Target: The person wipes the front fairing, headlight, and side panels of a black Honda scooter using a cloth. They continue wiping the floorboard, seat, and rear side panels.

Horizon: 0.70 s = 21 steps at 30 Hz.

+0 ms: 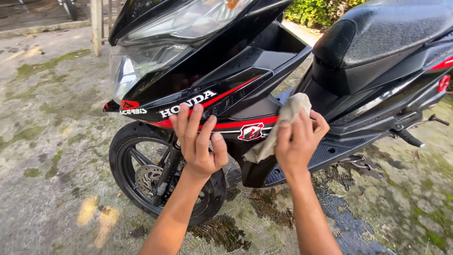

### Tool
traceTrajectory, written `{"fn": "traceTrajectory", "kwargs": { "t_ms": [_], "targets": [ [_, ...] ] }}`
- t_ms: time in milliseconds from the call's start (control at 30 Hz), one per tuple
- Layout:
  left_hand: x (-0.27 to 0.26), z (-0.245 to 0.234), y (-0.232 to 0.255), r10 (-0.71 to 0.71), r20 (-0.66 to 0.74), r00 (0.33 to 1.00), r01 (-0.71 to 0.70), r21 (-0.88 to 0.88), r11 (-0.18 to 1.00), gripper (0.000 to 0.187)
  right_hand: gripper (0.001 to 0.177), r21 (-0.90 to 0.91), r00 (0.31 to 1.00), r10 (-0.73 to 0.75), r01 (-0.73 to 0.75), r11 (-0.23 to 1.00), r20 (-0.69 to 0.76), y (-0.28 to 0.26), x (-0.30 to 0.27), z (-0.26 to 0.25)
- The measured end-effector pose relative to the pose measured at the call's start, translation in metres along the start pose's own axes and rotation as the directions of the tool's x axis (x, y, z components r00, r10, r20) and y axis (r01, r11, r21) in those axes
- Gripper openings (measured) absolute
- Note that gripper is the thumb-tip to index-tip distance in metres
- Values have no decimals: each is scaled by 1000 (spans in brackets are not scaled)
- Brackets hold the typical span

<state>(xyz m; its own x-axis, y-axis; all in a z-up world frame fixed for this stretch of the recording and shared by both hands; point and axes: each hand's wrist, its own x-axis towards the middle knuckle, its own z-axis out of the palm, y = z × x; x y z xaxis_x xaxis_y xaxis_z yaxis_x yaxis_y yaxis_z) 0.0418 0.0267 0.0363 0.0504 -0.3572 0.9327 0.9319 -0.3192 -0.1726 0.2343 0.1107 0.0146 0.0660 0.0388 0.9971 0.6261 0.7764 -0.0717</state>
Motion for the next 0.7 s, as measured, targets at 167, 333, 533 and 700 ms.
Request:
{"fn": "traceTrajectory", "kwargs": {
  "t_ms": [167, 333, 533, 700],
  "targets": [
    [17, 16, 24, 25, -24, 999, -24, 29, 999, 21, 22, 450, 870, 436, -492, 745, 230, 30, 19, -37],
    [17, 52, 65, -148, 115, 982, 164, -145, 976, 34, 37, 568, 598, 485, -791, 228, 638, 47, 49, -66],
    [60, 42, 125, -446, 845, 295, 771, 65, 633, 77, 27, 460, 398, 335, -878, -131, 854, 64, 60, -81],
    [44, 43, 112, -354, 931, -95, 808, 279, 519, 23, 16, 380, 369, 287, -925, 17, 884, 96, 50, -85]
  ]
}}
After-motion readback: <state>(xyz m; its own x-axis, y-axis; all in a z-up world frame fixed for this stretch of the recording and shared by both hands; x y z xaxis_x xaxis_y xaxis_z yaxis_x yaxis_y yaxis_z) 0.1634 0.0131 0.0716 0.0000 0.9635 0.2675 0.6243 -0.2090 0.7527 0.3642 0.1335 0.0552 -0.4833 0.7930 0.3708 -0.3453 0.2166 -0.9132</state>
